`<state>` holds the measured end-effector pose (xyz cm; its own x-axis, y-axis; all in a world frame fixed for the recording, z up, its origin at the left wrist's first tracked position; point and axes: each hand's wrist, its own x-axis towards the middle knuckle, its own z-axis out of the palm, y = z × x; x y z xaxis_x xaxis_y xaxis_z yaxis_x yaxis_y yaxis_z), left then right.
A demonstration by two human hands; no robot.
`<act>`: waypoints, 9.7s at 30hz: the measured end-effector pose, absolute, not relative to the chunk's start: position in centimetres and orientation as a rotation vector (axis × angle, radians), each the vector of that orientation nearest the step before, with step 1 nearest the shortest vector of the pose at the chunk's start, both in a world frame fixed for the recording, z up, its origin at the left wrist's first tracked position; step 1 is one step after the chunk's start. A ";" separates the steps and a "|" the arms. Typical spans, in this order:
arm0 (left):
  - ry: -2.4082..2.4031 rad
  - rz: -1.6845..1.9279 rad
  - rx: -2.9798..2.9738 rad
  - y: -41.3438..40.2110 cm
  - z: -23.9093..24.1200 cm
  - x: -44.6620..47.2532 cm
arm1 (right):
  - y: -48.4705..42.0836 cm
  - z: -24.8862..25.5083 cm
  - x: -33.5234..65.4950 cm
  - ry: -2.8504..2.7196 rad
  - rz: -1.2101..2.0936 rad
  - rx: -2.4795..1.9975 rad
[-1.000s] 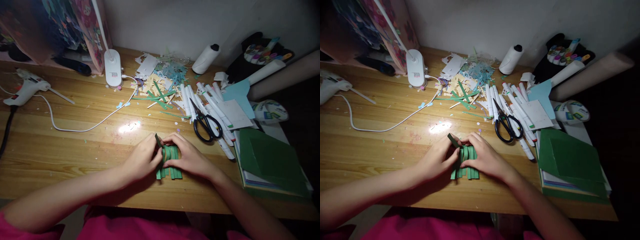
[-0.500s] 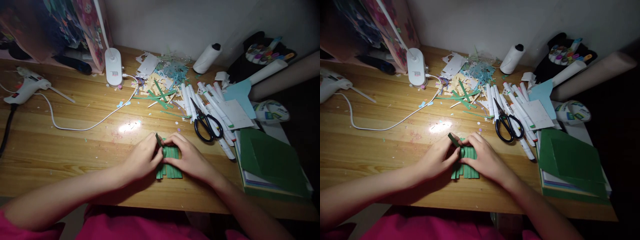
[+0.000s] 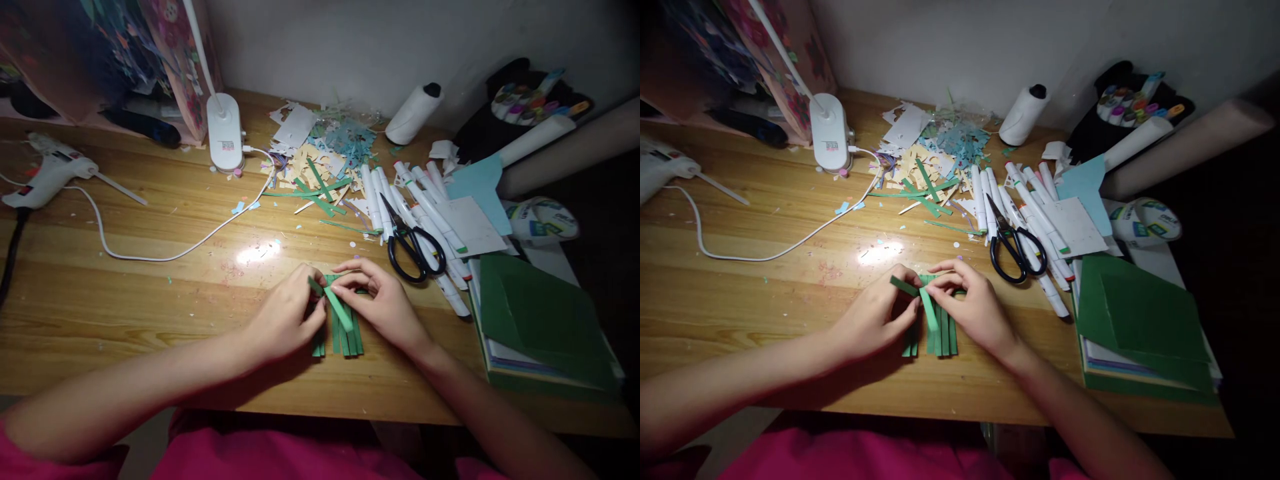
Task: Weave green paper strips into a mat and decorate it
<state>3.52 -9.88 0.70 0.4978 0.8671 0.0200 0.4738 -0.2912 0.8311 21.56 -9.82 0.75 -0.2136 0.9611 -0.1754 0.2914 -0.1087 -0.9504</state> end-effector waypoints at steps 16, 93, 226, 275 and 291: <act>1.066 0.623 2.020 -9.2 -0.6 3.7 | -9.6 1.6 23.5 -1.925 1.233 -1.375; 1.059 0.493 2.228 -9.2 -0.1 4.7 | -8.8 2.4 25.3 -2.167 1.072 -1.439; 0.806 0.401 3.122 -14.5 -0.6 4.4 | -9.3 2.4 24.8 -2.466 0.696 -1.288; 0.980 0.600 3.119 -14.6 0.3 3.9 | -8.7 1.5 24.8 -2.334 0.810 -1.126; 0.980 0.523 3.236 -15.8 -0.9 4.3 | -8.2 1.6 25.0 -2.391 0.785 -1.181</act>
